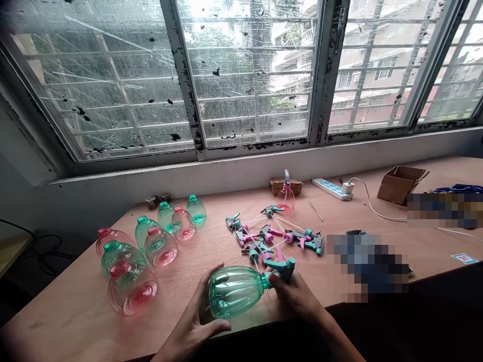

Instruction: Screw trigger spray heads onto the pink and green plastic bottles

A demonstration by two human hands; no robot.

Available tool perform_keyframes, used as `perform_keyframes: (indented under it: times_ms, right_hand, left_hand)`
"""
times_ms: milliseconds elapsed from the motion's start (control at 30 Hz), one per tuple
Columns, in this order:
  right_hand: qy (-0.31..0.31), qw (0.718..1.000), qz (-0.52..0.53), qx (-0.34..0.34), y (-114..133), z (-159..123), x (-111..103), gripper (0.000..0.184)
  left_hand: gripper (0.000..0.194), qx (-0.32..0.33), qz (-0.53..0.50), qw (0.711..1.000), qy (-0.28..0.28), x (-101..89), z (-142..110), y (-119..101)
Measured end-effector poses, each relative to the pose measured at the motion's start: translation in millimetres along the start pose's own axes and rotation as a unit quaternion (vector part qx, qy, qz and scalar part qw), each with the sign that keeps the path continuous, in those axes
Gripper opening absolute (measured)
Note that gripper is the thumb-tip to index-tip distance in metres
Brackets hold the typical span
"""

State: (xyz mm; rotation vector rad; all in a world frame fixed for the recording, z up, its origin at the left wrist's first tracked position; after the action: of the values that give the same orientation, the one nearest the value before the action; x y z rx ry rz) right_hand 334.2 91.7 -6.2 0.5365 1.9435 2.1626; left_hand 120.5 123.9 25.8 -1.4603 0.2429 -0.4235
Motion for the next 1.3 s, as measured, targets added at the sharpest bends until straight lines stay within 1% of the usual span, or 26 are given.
perform_keyframes:
  times_ms: [67,133,200,233,267,300,333,367,400,433,500,533,633,667,733,833,867,933,1000,1033,1100,1167,1200,1233,1300]
  right_hand:
    - [-0.007,0.998,-0.017,-0.059,14,-6,1,0.041]
    - [-0.009,0.986,-0.067,-0.153,30,-18,4,0.031]
    - [-0.017,0.959,-0.132,-0.251,41,-34,6,0.021]
    - [-0.026,0.945,-0.154,-0.287,44,-41,7,0.019]
    - [-0.039,0.937,-0.168,-0.304,45,-46,7,0.018]
    - [-0.053,0.937,-0.169,-0.301,44,-47,8,0.018]
    - [-0.070,0.944,-0.156,-0.280,41,-46,8,0.021]
    - [-0.087,0.957,-0.136,-0.241,35,-42,9,0.025]
    - [-0.099,0.970,-0.102,-0.199,30,-38,11,0.031]
    - [-0.107,0.981,-0.060,-0.151,23,-34,15,0.038]
    - [-0.119,0.991,0.024,-0.048,10,-27,24,0.047]
    - [-0.124,0.991,0.056,-0.004,5,-25,28,0.049]
    - [-0.131,0.979,0.132,0.089,-2,-27,37,0.050]
    - [-0.126,0.974,0.155,0.109,-2,-29,40,0.050]
    - [-0.105,0.967,0.191,0.132,0,-32,47,0.049]
    - [-0.073,0.967,0.205,0.130,3,-34,55,0.049]
    - [-0.069,0.968,0.203,0.127,3,-33,57,0.049]
    - [-0.052,0.972,0.197,0.119,2,-29,58,0.051]
    - [-0.030,0.975,0.195,0.105,3,-23,57,0.050]
    - [-0.021,0.976,0.197,0.092,5,-21,54,0.049]
    - [-0.005,0.981,0.189,0.044,13,-16,46,0.049]
    - [0.001,0.990,0.143,-0.020,22,-15,36,0.049]
    - [0.000,0.993,0.105,-0.052,25,-16,31,0.048]
    - [-0.002,0.995,0.064,-0.082,28,-17,28,0.047]
    - [0.000,0.991,-0.013,-0.133,32,-21,26,0.052]
  left_hand:
    - [0.087,0.006,-0.045,0.999,-0.018,-1.9,2,-1]
    - [0.077,-0.013,-0.088,0.994,-0.071,-6.7,4,4]
    - [0.065,-0.088,-0.131,0.980,-0.120,-6.8,2,17]
    - [0.061,-0.132,-0.151,0.971,-0.130,-3.2,-2,22]
    - [0.059,-0.168,-0.162,0.963,-0.133,0.9,-6,25]
    - [0.057,-0.173,-0.156,0.962,-0.142,2.4,-10,23]
    - [0.054,-0.151,-0.136,0.966,-0.162,0.2,-12,17]
    - [0.051,-0.107,-0.102,0.971,-0.188,-4.5,-14,8]
    - [0.048,-0.046,-0.059,0.973,-0.220,-10.6,-15,-4]
    - [0.045,0.019,-0.014,0.967,-0.252,-15.9,-18,-16]
    - [0.039,0.141,0.059,0.943,-0.295,-19.9,-26,-37]
    - [0.037,0.198,0.080,0.929,-0.303,-18.5,-30,-46]
    - [0.037,0.354,0.108,0.884,-0.286,-6.8,-45,-65]
    - [0.039,0.390,0.115,0.871,-0.276,-3.1,-49,-68]
    - [0.044,0.433,0.128,0.853,-0.264,0.0,-56,-72]
    - [0.047,0.449,0.131,0.848,-0.251,-4.8,-57,-75]
    - [0.046,0.445,0.132,0.852,-0.241,-6.9,-55,-75]
    - [0.043,0.414,0.137,0.874,-0.216,-10.7,-45,-71]
    - [0.042,0.347,0.136,0.906,-0.201,-16.2,-31,-59]
    - [0.044,0.299,0.131,0.924,-0.198,-19.4,-23,-50]
    - [0.052,0.182,0.119,0.957,-0.190,-23.5,-8,-27]
    - [0.063,0.079,0.103,0.981,-0.147,-19.3,1,-5]
    - [0.068,0.046,0.094,0.988,-0.117,-14.9,4,3]
    - [0.072,0.029,0.086,0.992,-0.089,-10.9,5,7]
    - [0.076,0.022,0.076,0.996,-0.050,-6.5,7,10]
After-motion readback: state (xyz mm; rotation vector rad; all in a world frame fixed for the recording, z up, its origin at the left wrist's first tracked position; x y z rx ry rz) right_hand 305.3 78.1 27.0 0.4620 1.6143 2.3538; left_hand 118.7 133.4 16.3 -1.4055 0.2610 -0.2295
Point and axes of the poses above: each hand's wrist, its own z-axis towards the middle knuckle, its own x-axis out of the palm, y = z × x, the point moved 9 cm from there along z, towards the middle knuckle, and after that the axes turned 15 degrees about -y, right-handed, at the moved point
